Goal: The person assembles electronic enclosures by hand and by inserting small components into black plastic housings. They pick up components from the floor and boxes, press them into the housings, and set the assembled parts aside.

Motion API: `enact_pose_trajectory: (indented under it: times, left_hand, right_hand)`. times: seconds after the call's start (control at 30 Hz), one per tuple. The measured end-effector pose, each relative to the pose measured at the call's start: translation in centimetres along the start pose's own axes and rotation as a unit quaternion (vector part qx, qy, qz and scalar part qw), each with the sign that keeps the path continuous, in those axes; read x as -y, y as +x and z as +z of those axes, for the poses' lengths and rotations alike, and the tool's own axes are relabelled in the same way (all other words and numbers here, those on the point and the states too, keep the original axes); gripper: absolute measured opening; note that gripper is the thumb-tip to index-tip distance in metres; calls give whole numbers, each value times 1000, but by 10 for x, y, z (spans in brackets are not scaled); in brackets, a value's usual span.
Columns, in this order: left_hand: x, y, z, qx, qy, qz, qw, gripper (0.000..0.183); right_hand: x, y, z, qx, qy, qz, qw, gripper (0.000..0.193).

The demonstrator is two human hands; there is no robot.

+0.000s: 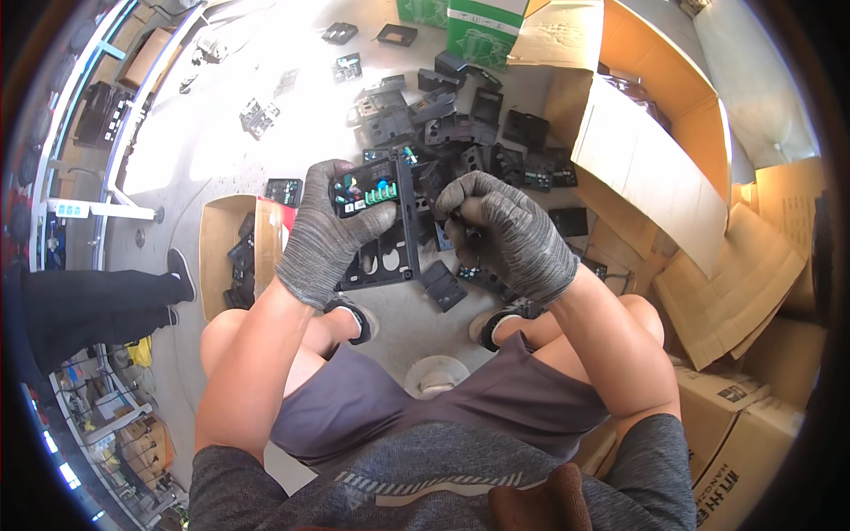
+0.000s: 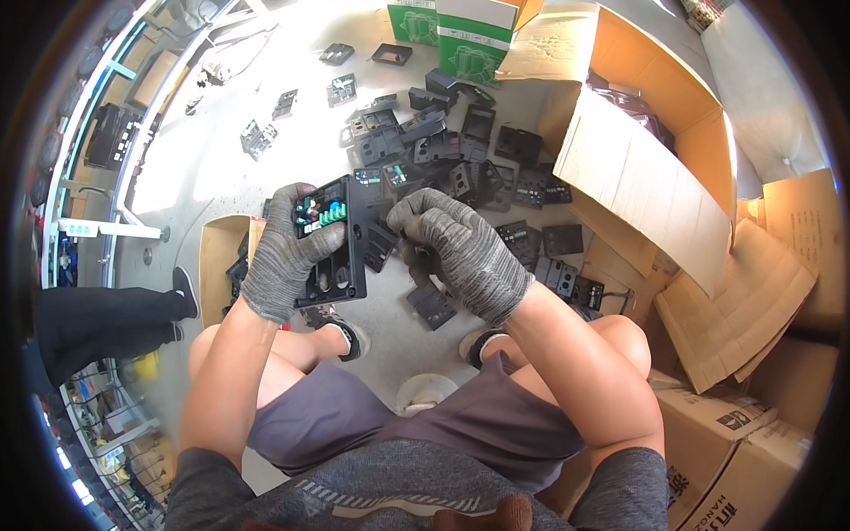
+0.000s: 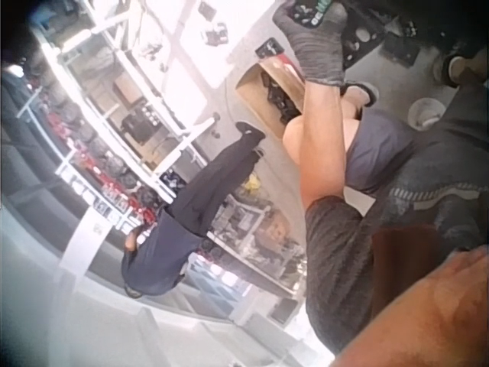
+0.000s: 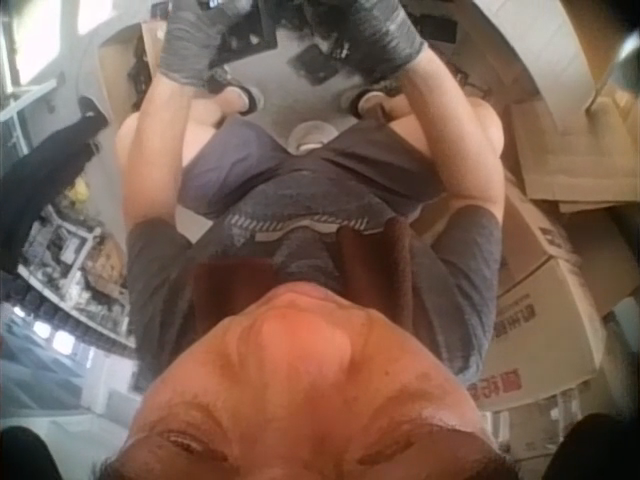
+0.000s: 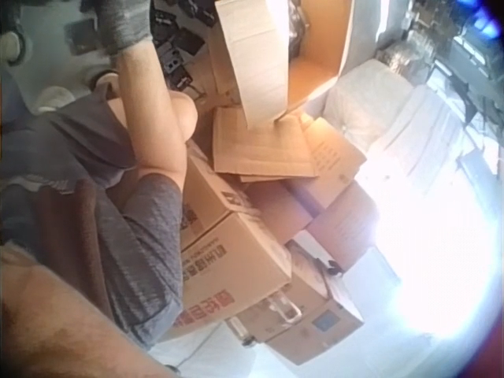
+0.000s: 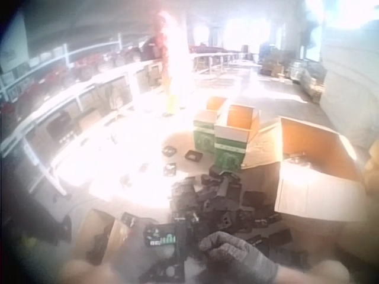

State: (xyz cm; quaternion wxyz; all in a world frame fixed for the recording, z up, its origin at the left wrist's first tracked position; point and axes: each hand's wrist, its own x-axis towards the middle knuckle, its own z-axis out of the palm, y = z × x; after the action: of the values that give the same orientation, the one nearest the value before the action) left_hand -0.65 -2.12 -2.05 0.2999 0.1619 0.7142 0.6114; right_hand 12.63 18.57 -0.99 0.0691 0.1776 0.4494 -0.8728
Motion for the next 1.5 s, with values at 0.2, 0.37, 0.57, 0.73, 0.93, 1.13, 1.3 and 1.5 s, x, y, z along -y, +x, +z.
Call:
enact_pose_trajectory:
  times: [0.2, 0.37, 0.57, 0.73, 0.93, 1.13, 1.3, 1.5]
  left_hand:
    - [-8, -3, 5, 24, -62, 0, 998, 72]
    - [-14, -7, 11, 24, -72, -6, 997, 72]
    - [-14, -9, 15, 13, -6, 62, 998, 69]
    - [-14, -8, 16, -1, 26, 59, 998, 70]
    - [-23, -13, 17, 24, -28, 42, 998, 76]
    - [-19, -13, 15, 47, -37, 95, 994, 82]
    - [-18, -12, 17, 36, -50, 82, 995, 80]
    - [-14, -12, 15, 38, -34, 54, 997, 74]
  right_hand:
    - [5, -10, 15, 5, -155, -100, 983, 21]
    - [4, -10, 15, -3, -185, -146, 972, 29]
    - [0, -4, 12, -3, -385, -354, 852, 30]
    - [0, -5, 11, -1, -408, -343, 846, 32]
    - [2, -10, 16, -31, -377, -265, 887, 31]
    - [3, -13, 15, -23, -340, -208, 917, 32]
    - [4, -10, 12, -2, -399, -283, 872, 31]
    - [0, -2, 12, 25, -428, -425, 797, 30]
